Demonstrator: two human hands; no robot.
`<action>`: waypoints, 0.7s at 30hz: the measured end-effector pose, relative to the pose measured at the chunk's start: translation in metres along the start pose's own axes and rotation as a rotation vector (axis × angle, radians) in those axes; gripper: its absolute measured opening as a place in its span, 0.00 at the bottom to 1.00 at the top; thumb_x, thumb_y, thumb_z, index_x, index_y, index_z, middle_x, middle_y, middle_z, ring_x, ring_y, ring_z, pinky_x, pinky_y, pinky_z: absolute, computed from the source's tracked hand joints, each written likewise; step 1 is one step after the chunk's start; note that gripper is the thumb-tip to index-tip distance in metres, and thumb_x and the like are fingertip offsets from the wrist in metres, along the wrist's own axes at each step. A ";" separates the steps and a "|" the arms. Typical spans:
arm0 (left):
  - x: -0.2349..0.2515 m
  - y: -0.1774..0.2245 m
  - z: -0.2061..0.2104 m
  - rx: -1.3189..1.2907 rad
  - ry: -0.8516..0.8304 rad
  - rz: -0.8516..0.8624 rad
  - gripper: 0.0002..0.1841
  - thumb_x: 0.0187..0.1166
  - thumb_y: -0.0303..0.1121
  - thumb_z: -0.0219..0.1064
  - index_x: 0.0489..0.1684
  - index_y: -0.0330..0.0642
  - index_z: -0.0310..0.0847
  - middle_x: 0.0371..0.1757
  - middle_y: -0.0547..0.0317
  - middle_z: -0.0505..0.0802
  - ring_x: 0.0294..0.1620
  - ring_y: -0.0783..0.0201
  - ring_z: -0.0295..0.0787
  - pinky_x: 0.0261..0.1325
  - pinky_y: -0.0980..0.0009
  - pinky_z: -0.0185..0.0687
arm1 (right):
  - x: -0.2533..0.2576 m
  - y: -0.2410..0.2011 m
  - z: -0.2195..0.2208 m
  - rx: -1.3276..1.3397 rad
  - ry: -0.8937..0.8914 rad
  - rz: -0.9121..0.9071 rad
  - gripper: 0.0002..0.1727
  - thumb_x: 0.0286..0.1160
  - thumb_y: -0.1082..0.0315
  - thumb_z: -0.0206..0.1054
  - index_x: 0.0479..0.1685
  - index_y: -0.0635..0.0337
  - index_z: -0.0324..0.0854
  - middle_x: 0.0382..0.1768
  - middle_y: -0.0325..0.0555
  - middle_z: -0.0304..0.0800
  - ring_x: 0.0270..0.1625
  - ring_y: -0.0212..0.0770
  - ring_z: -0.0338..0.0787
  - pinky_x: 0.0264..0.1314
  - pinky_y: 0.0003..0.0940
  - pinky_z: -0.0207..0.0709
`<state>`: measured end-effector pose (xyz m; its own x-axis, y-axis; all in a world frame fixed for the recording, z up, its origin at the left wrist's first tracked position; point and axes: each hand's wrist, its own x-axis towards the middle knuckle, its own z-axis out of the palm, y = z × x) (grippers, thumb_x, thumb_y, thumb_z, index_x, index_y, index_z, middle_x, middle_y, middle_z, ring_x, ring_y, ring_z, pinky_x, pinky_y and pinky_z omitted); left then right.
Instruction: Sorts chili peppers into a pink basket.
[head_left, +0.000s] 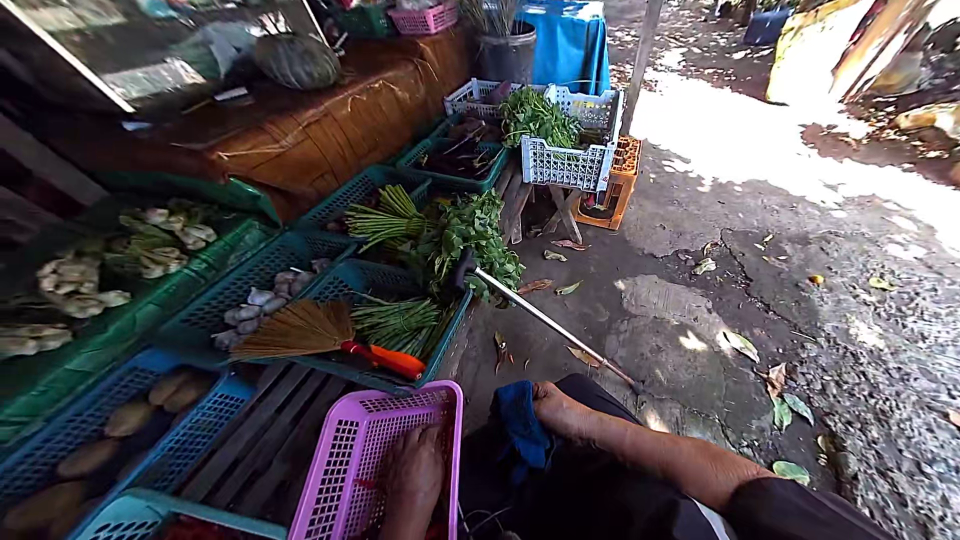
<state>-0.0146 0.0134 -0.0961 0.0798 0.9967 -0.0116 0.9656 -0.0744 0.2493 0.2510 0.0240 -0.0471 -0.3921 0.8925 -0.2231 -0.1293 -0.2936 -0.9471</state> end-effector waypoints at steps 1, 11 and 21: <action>0.001 -0.002 -0.002 -0.008 -0.012 -0.010 0.14 0.84 0.24 0.59 0.58 0.34 0.90 0.61 0.34 0.91 0.69 0.33 0.84 0.73 0.37 0.75 | -0.001 -0.002 0.001 0.007 0.009 0.003 0.09 0.83 0.71 0.60 0.34 0.55 0.83 0.26 0.31 0.88 0.32 0.24 0.87 0.40 0.26 0.82; -0.015 0.008 -0.065 -0.684 0.129 -0.107 0.09 0.82 0.28 0.66 0.50 0.34 0.89 0.45 0.49 0.94 0.46 0.63 0.91 0.56 0.62 0.87 | -0.003 0.001 0.008 0.115 0.066 0.053 0.09 0.83 0.76 0.54 0.44 0.56 0.80 0.33 0.34 0.92 0.39 0.28 0.92 0.47 0.30 0.88; -0.033 0.043 -0.067 -0.807 -0.091 0.165 0.10 0.78 0.27 0.63 0.43 0.34 0.92 0.41 0.52 0.95 0.45 0.67 0.90 0.53 0.68 0.84 | 0.011 0.011 0.031 0.050 -0.019 -0.045 0.10 0.72 0.79 0.61 0.37 0.54 0.86 0.32 0.33 0.94 0.37 0.27 0.92 0.46 0.29 0.89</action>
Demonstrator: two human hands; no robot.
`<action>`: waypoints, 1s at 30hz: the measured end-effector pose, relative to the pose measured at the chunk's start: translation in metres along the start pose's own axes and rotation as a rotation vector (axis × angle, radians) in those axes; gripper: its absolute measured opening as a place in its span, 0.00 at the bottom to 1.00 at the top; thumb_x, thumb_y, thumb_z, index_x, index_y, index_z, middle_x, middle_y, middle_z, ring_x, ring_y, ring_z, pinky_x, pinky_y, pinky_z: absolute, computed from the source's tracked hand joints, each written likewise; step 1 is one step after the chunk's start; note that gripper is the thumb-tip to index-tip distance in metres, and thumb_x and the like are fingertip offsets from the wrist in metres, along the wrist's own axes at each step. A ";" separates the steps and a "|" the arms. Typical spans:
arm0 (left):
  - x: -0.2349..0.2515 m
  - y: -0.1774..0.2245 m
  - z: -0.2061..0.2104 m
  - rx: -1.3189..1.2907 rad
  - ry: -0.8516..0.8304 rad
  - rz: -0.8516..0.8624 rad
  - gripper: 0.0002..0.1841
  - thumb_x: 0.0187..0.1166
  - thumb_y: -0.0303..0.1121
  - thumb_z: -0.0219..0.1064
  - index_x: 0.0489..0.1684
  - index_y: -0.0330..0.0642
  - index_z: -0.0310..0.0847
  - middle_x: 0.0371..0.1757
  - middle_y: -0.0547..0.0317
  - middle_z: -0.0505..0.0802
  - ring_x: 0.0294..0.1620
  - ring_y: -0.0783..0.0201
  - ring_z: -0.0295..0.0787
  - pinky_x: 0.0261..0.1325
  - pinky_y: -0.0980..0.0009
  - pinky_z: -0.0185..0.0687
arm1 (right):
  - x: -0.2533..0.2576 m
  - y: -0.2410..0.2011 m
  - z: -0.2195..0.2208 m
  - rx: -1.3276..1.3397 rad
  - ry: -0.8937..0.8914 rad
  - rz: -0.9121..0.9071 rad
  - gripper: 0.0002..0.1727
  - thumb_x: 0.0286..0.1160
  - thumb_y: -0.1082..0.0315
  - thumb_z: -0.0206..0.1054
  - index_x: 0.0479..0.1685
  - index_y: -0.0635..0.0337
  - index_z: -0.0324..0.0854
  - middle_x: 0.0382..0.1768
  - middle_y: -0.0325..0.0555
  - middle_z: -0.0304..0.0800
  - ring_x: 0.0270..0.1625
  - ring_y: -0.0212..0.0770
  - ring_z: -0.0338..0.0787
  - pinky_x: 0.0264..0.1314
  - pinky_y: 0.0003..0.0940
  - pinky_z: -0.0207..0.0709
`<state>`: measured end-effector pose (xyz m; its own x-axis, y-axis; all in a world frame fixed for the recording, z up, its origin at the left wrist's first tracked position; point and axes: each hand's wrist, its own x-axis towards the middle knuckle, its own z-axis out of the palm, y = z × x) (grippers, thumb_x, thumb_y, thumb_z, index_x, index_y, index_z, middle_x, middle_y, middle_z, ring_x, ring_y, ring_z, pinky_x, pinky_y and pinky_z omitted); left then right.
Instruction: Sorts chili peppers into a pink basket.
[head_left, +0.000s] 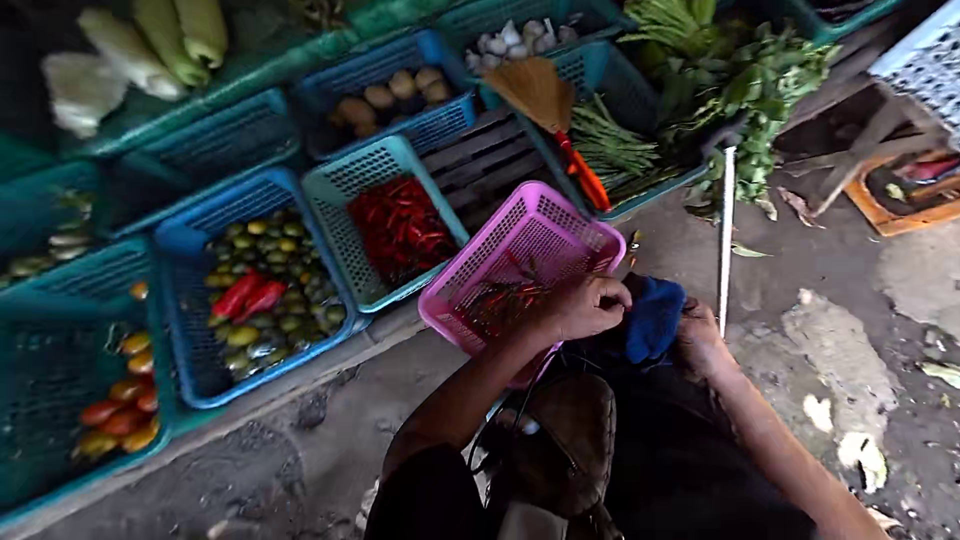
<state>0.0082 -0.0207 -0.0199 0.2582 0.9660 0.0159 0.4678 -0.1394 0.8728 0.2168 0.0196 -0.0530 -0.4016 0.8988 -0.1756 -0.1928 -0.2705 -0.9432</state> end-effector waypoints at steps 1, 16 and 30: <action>-0.003 0.002 -0.005 -0.033 0.015 -0.022 0.09 0.77 0.26 0.64 0.42 0.33 0.92 0.41 0.52 0.95 0.44 0.68 0.90 0.52 0.69 0.83 | 0.000 -0.001 -0.002 0.035 0.033 -0.008 0.12 0.72 0.79 0.61 0.35 0.52 0.86 0.31 0.33 0.94 0.36 0.27 0.92 0.45 0.28 0.89; -0.046 -0.028 -0.089 0.391 0.505 -0.403 0.14 0.82 0.28 0.64 0.60 0.33 0.88 0.68 0.37 0.87 0.73 0.42 0.82 0.77 0.44 0.74 | -0.007 -0.003 -0.032 0.273 0.075 0.005 0.08 0.72 0.77 0.64 0.34 0.54 0.86 0.32 0.41 0.95 0.37 0.32 0.94 0.46 0.32 0.90; 0.039 -0.071 0.000 0.147 -0.047 -0.472 0.20 0.82 0.26 0.62 0.72 0.33 0.77 0.62 0.38 0.91 0.67 0.43 0.87 0.73 0.45 0.77 | -0.012 -0.004 -0.027 0.223 0.057 0.014 0.09 0.72 0.76 0.66 0.32 0.51 0.88 0.31 0.39 0.95 0.35 0.30 0.93 0.44 0.30 0.90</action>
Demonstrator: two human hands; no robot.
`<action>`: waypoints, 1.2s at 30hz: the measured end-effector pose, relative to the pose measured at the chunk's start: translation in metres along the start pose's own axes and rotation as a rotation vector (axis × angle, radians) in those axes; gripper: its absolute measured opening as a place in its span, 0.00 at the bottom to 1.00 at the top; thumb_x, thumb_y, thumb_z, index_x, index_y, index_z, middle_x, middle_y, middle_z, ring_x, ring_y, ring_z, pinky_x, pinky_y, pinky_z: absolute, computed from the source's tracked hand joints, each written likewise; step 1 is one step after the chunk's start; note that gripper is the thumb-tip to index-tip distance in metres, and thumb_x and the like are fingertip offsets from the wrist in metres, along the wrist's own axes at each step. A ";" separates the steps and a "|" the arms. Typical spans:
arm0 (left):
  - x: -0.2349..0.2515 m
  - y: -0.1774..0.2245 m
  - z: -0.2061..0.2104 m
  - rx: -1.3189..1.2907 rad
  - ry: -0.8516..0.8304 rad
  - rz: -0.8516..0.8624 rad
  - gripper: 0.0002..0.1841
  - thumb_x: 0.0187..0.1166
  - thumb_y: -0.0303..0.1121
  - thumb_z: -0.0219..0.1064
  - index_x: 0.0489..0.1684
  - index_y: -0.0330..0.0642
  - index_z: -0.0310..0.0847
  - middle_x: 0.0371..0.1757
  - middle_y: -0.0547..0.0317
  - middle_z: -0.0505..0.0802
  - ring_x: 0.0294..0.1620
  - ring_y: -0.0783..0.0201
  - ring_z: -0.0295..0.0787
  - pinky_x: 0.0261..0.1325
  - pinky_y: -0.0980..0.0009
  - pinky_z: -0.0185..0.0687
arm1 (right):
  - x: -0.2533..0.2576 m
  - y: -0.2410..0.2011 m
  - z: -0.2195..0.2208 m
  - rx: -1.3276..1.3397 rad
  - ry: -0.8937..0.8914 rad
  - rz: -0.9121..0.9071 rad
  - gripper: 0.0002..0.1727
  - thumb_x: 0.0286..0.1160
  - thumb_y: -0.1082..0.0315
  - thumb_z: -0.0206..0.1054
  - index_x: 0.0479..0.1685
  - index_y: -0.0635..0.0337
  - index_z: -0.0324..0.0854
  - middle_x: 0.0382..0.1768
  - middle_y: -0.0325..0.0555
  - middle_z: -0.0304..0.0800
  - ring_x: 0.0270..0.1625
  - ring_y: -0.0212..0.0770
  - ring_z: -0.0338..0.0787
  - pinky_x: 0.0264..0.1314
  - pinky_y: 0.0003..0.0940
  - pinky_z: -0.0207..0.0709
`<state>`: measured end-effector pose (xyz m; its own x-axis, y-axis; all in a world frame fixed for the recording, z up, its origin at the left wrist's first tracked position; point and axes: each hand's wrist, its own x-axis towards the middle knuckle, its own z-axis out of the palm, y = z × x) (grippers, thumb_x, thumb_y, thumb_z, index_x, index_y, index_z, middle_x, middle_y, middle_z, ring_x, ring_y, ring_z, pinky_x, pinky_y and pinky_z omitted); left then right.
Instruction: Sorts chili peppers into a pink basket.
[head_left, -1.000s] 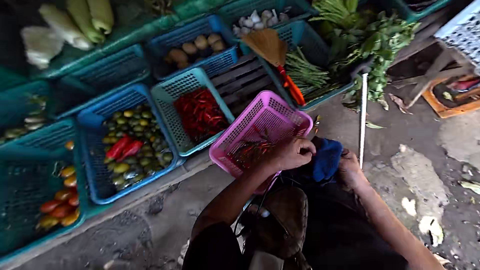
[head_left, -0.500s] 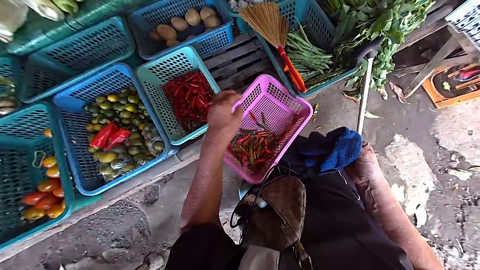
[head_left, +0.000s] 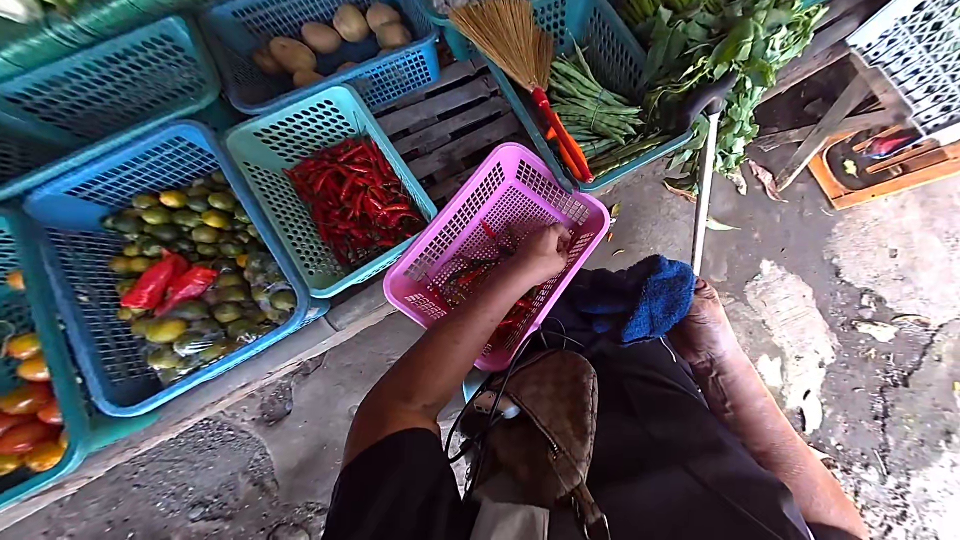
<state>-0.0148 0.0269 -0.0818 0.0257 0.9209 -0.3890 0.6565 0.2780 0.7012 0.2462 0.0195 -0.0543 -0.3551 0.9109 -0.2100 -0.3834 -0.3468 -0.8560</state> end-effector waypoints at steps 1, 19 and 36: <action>-0.001 -0.001 0.002 0.017 0.039 0.020 0.19 0.81 0.25 0.63 0.69 0.32 0.79 0.65 0.37 0.89 0.71 0.43 0.84 0.76 0.46 0.75 | 0.002 0.001 0.001 -0.001 -0.009 -0.001 0.09 0.72 0.75 0.66 0.32 0.50 0.89 0.31 0.38 0.95 0.36 0.30 0.93 0.44 0.30 0.90; -0.038 0.022 -0.042 -0.577 0.066 0.270 0.09 0.76 0.23 0.63 0.50 0.33 0.85 0.42 0.55 0.91 0.35 0.69 0.87 0.41 0.72 0.86 | 0.008 -0.001 -0.005 -0.038 -0.203 0.012 0.27 0.63 0.36 0.78 0.54 0.42 0.86 0.47 0.34 0.95 0.53 0.32 0.93 0.60 0.36 0.88; -0.071 0.003 -0.058 -0.685 0.543 0.516 0.07 0.74 0.22 0.70 0.46 0.32 0.86 0.38 0.62 0.93 0.36 0.74 0.87 0.42 0.73 0.86 | 0.007 -0.001 0.011 -0.166 -0.165 -0.026 0.12 0.74 0.75 0.66 0.31 0.45 0.90 0.31 0.31 0.95 0.37 0.24 0.92 0.46 0.26 0.89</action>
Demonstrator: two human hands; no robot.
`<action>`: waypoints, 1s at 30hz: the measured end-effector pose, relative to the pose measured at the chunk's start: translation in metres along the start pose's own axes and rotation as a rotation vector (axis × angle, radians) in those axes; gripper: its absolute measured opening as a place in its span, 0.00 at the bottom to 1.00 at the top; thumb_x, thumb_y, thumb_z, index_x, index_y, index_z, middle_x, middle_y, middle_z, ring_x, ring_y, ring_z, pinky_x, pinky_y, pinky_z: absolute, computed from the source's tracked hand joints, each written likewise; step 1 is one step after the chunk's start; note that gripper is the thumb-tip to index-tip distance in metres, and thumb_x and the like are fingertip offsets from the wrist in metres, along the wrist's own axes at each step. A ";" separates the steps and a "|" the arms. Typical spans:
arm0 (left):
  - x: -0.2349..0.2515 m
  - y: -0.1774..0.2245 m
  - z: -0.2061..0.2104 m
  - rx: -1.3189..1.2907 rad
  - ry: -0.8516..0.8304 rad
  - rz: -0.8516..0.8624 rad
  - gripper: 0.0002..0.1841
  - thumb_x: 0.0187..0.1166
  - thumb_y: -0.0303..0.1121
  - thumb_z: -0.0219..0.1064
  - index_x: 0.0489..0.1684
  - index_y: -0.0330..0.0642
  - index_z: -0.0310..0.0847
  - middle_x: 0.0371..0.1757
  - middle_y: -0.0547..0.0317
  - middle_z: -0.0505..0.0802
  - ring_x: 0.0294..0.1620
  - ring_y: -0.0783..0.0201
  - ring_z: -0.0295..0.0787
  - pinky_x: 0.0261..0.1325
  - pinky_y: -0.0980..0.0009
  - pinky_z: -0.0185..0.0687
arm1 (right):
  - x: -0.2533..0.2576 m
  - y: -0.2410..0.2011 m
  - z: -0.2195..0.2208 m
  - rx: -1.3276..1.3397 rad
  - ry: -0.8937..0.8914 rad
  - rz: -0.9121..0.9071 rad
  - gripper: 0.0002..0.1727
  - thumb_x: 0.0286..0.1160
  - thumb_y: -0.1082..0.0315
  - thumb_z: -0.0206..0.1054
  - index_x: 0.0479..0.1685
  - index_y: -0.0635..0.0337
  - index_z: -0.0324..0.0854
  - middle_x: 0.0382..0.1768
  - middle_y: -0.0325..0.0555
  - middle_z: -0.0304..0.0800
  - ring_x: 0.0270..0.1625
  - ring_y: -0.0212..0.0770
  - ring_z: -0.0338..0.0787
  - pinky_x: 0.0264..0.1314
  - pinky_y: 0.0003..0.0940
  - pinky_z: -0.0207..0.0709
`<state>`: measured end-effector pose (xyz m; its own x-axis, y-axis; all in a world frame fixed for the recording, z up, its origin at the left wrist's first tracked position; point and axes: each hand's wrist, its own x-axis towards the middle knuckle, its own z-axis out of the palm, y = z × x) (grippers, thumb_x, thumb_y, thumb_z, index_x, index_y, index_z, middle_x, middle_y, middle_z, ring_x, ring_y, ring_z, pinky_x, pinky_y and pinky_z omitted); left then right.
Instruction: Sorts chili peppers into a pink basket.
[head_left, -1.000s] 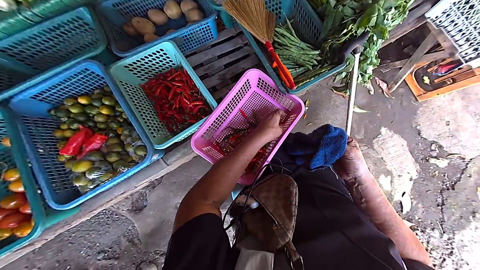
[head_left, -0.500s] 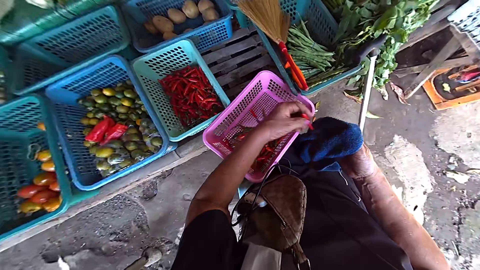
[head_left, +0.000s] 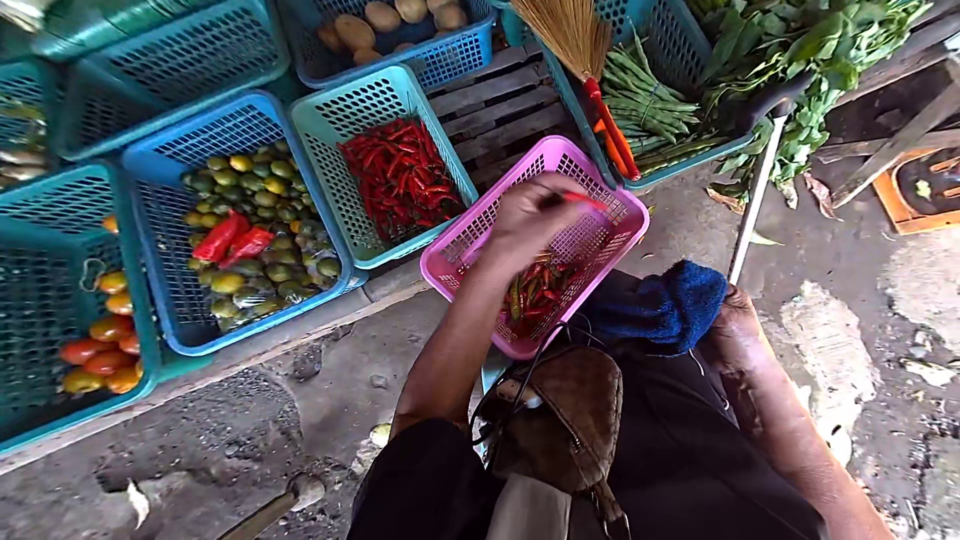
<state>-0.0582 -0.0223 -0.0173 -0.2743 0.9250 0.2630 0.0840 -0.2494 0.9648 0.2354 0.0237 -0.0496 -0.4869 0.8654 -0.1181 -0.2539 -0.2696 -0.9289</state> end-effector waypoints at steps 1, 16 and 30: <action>0.000 -0.001 -0.020 0.038 0.133 0.006 0.08 0.75 0.23 0.70 0.47 0.33 0.86 0.39 0.62 0.93 0.36 0.72 0.88 0.41 0.71 0.87 | -0.002 0.000 -0.004 0.027 0.029 0.005 0.12 0.75 0.75 0.66 0.31 0.46 0.90 0.32 0.32 0.95 0.37 0.25 0.93 0.47 0.27 0.89; -0.029 -0.006 -0.061 0.654 0.369 -0.221 0.15 0.82 0.27 0.63 0.60 0.25 0.82 0.53 0.38 0.92 0.50 0.54 0.91 0.59 0.57 0.86 | -0.005 0.004 -0.010 0.056 0.089 0.008 0.11 0.74 0.75 0.64 0.32 0.49 0.88 0.31 0.36 0.95 0.37 0.28 0.93 0.46 0.28 0.89; -0.019 -0.045 0.001 1.175 -0.628 -0.496 0.17 0.77 0.28 0.67 0.64 0.38 0.85 0.58 0.44 0.92 0.65 0.44 0.88 0.68 0.43 0.80 | -0.009 0.007 -0.005 0.038 0.042 0.014 0.11 0.74 0.74 0.66 0.31 0.48 0.90 0.31 0.34 0.95 0.36 0.27 0.92 0.46 0.28 0.88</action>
<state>-0.0563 -0.0283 -0.0655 -0.0719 0.8938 -0.4426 0.9260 0.2248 0.3034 0.2423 0.0163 -0.0570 -0.4552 0.8782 -0.1468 -0.2794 -0.2974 -0.9130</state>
